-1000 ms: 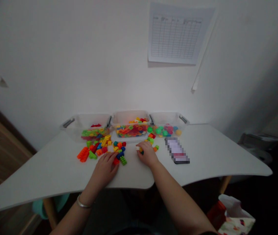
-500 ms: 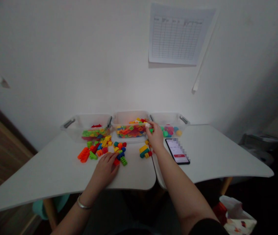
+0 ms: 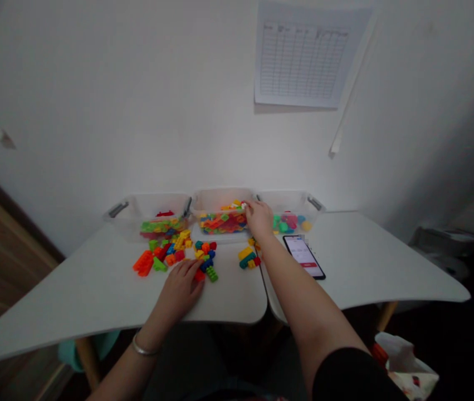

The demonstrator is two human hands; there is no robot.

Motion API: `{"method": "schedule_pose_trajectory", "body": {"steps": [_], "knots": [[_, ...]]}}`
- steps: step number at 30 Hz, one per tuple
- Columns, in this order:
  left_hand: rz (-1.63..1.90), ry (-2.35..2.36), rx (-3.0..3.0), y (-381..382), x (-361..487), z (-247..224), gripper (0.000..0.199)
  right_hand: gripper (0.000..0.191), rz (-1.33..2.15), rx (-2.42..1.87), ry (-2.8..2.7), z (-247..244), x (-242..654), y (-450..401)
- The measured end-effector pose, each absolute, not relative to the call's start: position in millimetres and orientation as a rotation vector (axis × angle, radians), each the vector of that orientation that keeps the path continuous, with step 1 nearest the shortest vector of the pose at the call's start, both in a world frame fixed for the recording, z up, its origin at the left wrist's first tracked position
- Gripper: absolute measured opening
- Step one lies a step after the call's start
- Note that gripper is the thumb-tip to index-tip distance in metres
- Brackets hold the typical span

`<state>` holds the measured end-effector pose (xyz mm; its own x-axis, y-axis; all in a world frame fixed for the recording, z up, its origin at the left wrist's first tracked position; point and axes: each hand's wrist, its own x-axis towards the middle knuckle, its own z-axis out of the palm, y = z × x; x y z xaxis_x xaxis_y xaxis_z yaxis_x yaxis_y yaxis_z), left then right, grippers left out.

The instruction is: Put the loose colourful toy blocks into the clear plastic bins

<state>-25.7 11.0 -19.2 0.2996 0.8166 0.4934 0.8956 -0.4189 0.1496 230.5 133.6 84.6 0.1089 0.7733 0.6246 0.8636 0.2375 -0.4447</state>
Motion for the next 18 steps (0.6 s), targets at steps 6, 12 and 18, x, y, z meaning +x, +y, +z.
{"method": "schedule_pose_trajectory", "body": {"steps": [6, 12, 18], "knots": [[-0.788, -1.604, -2.397, 10.8, -25.4, -19.9, 0.046, 0.037, -0.188, -1.501, -1.786, 70.9, 225.9, 134.4], [-0.762, -1.614, -2.403, 10.5, -24.6, -18.4, 0.046, 0.057, -0.165, -1.373, -1.844, 56.8, 231.5, 137.4], [-0.766, -1.613, -2.402, 10.2, -24.6, -16.7, 0.045, 0.071, -0.073, -1.272, -1.832, 50.8, 236.6, 129.4]]}}
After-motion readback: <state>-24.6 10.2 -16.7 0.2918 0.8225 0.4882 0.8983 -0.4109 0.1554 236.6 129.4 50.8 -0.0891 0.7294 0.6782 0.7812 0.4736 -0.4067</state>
